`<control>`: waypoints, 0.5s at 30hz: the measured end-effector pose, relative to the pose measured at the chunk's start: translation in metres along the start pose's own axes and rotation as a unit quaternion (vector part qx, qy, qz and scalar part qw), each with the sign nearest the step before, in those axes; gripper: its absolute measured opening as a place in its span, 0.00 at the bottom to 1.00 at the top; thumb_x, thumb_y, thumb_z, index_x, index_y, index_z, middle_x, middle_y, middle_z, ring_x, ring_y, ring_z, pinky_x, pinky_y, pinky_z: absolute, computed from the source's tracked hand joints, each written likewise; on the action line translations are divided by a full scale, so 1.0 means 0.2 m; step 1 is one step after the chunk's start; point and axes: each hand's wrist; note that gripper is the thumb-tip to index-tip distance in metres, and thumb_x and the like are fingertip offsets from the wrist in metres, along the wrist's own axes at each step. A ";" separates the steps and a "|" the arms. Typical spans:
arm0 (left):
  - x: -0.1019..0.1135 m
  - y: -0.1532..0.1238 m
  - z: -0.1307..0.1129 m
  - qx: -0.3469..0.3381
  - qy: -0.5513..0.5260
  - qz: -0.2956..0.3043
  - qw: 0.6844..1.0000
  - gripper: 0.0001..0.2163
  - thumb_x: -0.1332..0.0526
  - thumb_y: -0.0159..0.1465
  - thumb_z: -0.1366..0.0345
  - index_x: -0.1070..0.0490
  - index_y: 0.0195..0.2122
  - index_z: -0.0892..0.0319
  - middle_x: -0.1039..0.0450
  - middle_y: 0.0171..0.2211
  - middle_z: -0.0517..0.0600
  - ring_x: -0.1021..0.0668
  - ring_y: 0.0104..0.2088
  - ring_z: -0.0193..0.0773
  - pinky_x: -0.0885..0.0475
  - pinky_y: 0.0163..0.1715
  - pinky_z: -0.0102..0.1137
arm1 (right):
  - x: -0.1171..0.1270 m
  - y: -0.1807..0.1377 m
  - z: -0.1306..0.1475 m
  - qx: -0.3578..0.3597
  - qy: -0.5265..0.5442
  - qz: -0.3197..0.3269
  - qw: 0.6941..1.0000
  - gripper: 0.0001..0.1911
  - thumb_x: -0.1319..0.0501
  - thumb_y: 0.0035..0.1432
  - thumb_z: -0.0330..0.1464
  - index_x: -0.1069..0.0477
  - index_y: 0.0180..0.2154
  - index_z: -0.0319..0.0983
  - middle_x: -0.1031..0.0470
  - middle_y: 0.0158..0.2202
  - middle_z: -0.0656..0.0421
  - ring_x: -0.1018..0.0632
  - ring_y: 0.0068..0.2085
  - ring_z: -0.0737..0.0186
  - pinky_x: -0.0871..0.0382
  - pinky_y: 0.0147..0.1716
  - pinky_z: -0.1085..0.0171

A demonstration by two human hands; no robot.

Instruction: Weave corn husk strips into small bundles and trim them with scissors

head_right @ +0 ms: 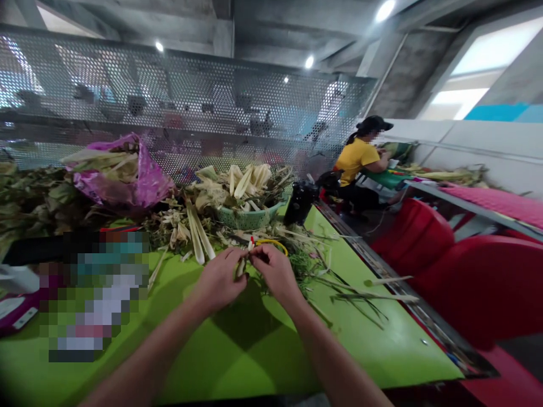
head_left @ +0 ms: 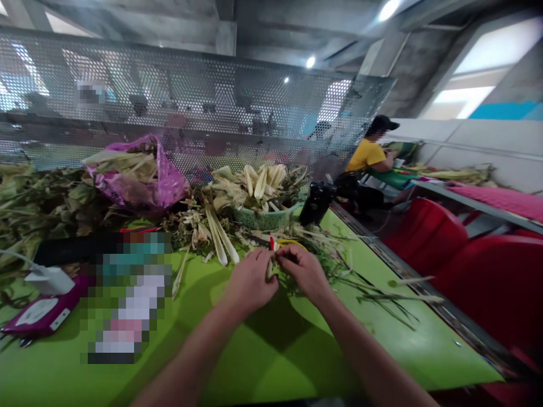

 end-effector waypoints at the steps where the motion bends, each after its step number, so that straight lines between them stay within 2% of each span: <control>1: 0.02 0.00 0.00 0.010 -0.029 0.002 1.000 0.15 0.44 0.60 0.66 0.33 0.49 0.60 0.28 0.44 0.55 0.27 0.44 0.43 0.31 0.46 0.39 | 0.00 0.00 0.00 -0.008 0.010 0.006 1.000 0.07 0.38 0.49 0.36 0.29 0.30 0.38 0.30 0.27 0.60 0.31 0.30 0.62 0.38 0.31 0.64; 3: 0.05 0.02 0.01 0.039 -0.089 0.001 0.995 0.15 0.49 0.65 0.61 0.31 0.49 0.58 0.27 0.45 0.54 0.26 0.46 0.42 0.32 0.47 0.38 | 0.01 0.00 0.00 -0.029 0.039 0.020 0.999 0.07 0.38 0.48 0.34 0.29 0.30 0.38 0.31 0.26 0.61 0.32 0.28 0.64 0.40 0.30 0.64; 5: 0.08 0.03 0.04 0.070 -0.129 -0.019 0.989 0.17 0.54 0.67 0.61 0.28 0.45 0.58 0.25 0.43 0.54 0.26 0.45 0.41 0.32 0.47 0.37 | 0.01 0.01 0.01 -0.047 0.069 0.029 0.996 0.07 0.38 0.47 0.34 0.29 0.30 0.38 0.32 0.25 0.62 0.33 0.28 0.65 0.41 0.30 0.65; 10: 0.10 0.06 0.12 0.104 -0.191 -0.042 0.975 0.12 0.42 0.60 0.64 0.27 0.45 0.58 0.24 0.42 0.53 0.24 0.41 0.39 0.30 0.44 0.34 | 0.01 0.00 0.03 -0.077 0.149 0.045 0.985 0.08 0.35 0.47 0.35 0.30 0.29 0.38 0.32 0.25 0.63 0.34 0.27 0.67 0.41 0.29 0.65; 15: 0.10 0.07 0.12 0.192 -0.327 -0.020 0.925 0.12 0.38 0.57 0.65 0.25 0.42 0.61 0.22 0.40 0.54 0.23 0.40 0.39 0.30 0.44 0.35 | 0.01 -0.01 0.03 -0.097 0.214 0.068 0.970 0.08 0.34 0.46 0.35 0.29 0.29 0.38 0.31 0.26 0.62 0.32 0.28 0.67 0.39 0.30 0.66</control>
Point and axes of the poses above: each hand's wrist, its own y-axis towards the middle knuckle, its own x-axis out of the back of the hand, z = x × y
